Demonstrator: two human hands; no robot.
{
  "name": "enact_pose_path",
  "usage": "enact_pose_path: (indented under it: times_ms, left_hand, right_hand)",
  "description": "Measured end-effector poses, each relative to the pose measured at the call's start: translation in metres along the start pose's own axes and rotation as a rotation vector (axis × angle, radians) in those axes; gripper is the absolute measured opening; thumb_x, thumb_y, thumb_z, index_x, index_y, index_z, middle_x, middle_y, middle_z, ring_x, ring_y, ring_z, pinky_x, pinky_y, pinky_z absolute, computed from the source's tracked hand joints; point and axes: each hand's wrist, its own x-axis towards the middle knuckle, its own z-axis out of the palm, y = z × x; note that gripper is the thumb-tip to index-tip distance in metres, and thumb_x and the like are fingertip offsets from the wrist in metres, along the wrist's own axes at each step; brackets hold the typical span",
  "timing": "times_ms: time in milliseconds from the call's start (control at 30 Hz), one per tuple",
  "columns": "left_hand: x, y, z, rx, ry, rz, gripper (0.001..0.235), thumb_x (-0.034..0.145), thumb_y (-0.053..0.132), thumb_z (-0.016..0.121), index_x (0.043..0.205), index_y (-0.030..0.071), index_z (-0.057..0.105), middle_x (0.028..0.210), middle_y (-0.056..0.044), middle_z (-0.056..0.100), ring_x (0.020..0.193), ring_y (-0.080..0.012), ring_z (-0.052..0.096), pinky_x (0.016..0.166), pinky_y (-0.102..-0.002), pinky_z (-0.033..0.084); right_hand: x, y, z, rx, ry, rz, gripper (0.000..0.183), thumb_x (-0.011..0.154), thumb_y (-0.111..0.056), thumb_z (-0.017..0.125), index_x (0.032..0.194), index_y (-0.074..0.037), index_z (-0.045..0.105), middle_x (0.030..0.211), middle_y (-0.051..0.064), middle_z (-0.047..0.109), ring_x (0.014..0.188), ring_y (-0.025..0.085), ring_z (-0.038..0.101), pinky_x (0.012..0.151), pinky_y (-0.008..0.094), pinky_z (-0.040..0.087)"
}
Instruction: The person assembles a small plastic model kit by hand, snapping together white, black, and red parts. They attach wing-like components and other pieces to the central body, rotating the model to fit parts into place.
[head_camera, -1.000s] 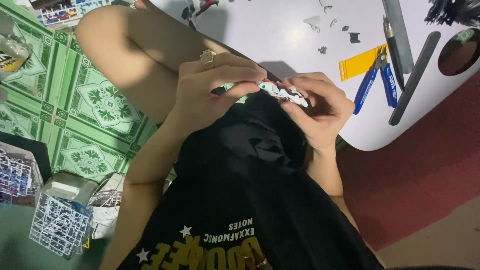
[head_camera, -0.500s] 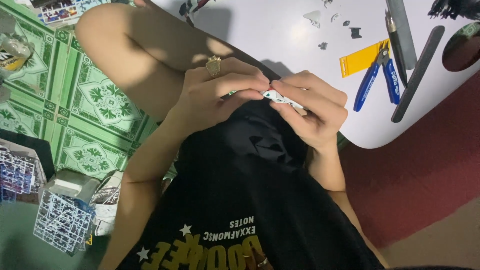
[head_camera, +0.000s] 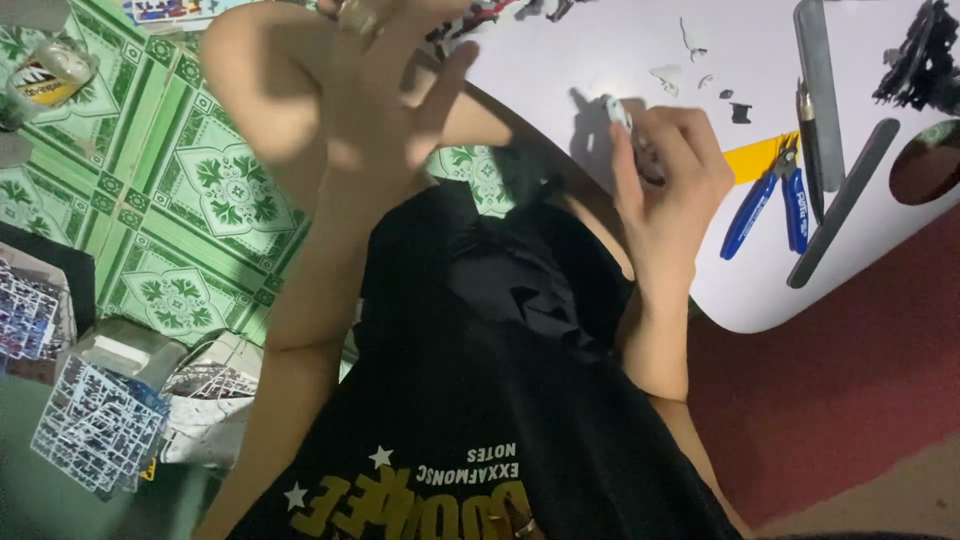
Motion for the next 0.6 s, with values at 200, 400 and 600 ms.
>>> enact_pose_path:
  times_ms: [200,400,600]
  left_hand:
    - [0.007,-0.037,0.039,0.406,-0.25,0.016,0.067,0.065,0.043,0.091,0.104,0.008,0.051,0.109,-0.015,0.048,0.094,-0.0344,0.049,0.073,-0.041,0.041]
    - [0.01,-0.042,0.04,-0.082,-0.145,-0.073,0.03,0.097,0.02,0.073,0.109,0.002,0.051,0.1,-0.012,0.056,0.091,-0.0274,0.055,0.079,-0.037,0.04]
    - [0.017,-0.024,0.02,-0.585,-0.346,-0.316,0.035,0.101,0.024,0.046,0.12,-0.004,0.055,0.089,-0.015,0.07,0.07,-0.0168,0.071,0.063,-0.025,0.059]
  right_hand:
    - [0.015,0.009,0.014,-0.239,-0.073,-0.034,0.019,0.101,-0.011,0.063,0.103,0.008,0.069,0.095,0.017,0.06,0.086,0.028,0.056,0.069,0.036,0.046]
    - [0.016,0.023,0.021,-0.228,-0.055,0.004,0.025,0.102,-0.019,0.066,0.103,0.005,0.071,0.097,0.016,0.063,0.085,0.025,0.061,0.069,0.03,0.052]
    - [0.016,-0.005,0.023,-0.2,0.265,-0.168,0.014,0.098,-0.004,0.06,0.097,0.008,0.068,0.085,0.018,0.063,0.075,0.026,0.059,0.062,0.032,0.045]
